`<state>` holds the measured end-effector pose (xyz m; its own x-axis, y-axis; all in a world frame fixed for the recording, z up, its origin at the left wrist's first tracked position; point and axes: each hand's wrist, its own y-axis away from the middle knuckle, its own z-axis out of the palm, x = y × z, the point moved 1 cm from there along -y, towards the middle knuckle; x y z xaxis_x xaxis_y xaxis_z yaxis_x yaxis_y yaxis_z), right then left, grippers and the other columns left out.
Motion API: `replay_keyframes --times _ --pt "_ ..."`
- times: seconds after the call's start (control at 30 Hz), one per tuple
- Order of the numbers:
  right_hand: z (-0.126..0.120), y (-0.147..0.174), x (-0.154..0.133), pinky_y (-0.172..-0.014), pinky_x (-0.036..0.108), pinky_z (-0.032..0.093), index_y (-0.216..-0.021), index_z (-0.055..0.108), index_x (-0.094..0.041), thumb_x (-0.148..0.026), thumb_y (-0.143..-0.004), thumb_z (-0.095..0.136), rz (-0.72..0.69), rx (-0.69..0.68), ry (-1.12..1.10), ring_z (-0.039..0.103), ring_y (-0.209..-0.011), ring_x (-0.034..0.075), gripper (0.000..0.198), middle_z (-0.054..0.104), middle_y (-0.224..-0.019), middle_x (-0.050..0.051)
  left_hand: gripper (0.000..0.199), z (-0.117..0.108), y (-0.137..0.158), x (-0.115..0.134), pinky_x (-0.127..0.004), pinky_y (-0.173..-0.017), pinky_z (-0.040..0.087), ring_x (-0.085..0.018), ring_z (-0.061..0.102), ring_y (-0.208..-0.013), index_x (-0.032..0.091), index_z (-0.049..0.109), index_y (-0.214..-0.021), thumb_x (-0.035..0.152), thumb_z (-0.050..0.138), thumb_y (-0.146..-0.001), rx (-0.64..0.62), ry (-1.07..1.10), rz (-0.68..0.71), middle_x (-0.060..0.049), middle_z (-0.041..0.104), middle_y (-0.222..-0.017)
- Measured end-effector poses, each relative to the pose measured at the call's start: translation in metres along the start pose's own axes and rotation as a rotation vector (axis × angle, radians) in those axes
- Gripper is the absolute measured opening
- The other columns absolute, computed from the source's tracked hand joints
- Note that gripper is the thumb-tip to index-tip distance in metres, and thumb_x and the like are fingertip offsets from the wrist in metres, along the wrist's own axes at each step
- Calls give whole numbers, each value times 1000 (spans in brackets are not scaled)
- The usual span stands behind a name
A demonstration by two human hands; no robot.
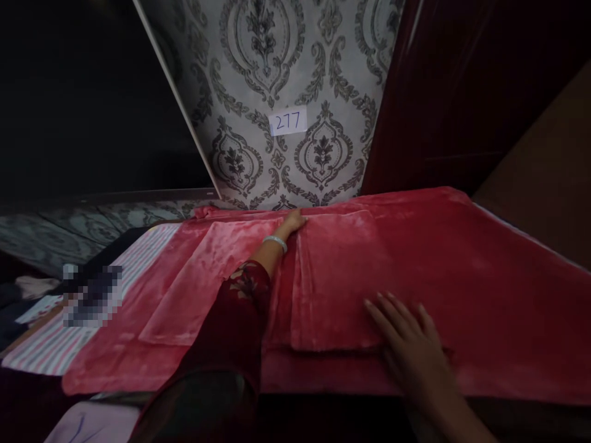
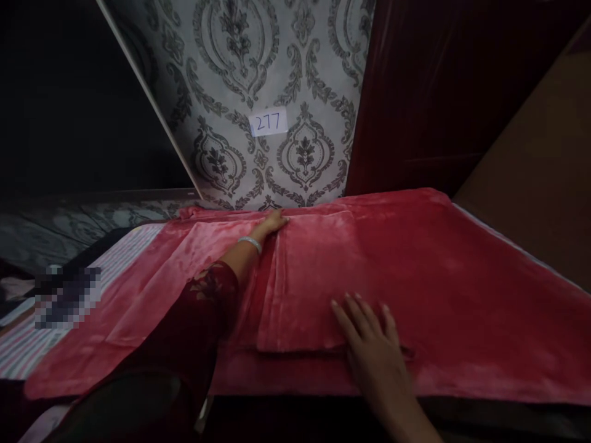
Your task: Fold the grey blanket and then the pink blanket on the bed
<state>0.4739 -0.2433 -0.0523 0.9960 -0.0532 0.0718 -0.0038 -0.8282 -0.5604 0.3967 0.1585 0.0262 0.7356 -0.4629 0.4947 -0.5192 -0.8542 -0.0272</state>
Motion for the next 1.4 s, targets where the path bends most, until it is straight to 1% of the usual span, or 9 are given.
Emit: replay_keyframes --times 0.13,0.3,0.53,0.7,0.87,1.0,1.13,1.27,1.4 --pt "14 -21 -31 -114 57 33 -156 38 -26 0 -80 45 -64 -62 -24 47 -137 29 80 52 -149 11 63 6 -1 3 -27 -104 45 -25 57 -131 7 42 -150 23 56 -91 48 29 -46 -20 57 -145" --pt "23 -35 -66 -109 47 44 -151 49 -24 6 -77 42 -91 -138 -144 47 -138 26 80 51 -151 11 58 10 -3 -2 -29 -97 50 -28 65 -119 8 54 -138 26 67 -84 29 44 -72 -20 66 -131" --pt "27 -31 -75 -112 48 43 -153 45 -29 5 -74 42 -67 -127 -268 43 -142 25 86 47 -154 7 62 15 4 -6 -24 -100 48 -19 64 -119 19 51 -142 7 59 -82 56 75 -11 -9 66 -135" --pt "21 -29 -79 -111 51 44 -148 52 -29 0 -80 49 -107 -176 -261 44 -142 30 75 49 -152 11 58 14 7 -1 -31 -98 51 -26 66 -118 12 56 -138 6 60 -81 44 20 -46 -17 68 -130" --pt "-23 -52 -56 -109 44 48 -151 48 -29 -25 -94 56 -130 -348 -472 52 -136 26 58 53 -150 8 53 -26 10 11 -28 -100 49 -25 65 -121 12 61 -135 8 61 -82 29 -41 -4 -16 66 -135" --pt "-23 -103 -29 -112 47 45 -156 41 -23 -31 -101 44 -50 -226 -478 51 -137 27 55 53 -149 11 44 -72 32 4 -28 -109 43 -23 58 -130 15 64 -133 15 57 -89 69 -91 45 -11 64 -139" --pt "30 -148 -28 -117 54 36 -157 38 -17 -34 -98 47 -84 -230 -384 37 -146 31 62 40 -158 16 42 -96 78 -31 -27 -110 43 -23 61 -127 14 68 -129 16 58 -88 70 -142 37 -11 68 -134" --pt "74 -169 -45 -111 48 43 -146 54 -15 -34 -92 56 -161 -377 -397 51 -136 32 57 53 -148 18 47 -114 138 -98 -28 -111 43 -20 59 -131 18 66 -130 18 59 -84 123 -160 -57 -7 64 -139" --pt "85 -203 -53 -99 39 51 -134 63 -13 -27 -96 47 -74 -376 -515 66 -112 26 43 70 -123 16 41 -136 213 -171 -31 -106 48 -22 65 -122 24 70 -120 24 56 -82 206 -186 -248 -3 70 -132"
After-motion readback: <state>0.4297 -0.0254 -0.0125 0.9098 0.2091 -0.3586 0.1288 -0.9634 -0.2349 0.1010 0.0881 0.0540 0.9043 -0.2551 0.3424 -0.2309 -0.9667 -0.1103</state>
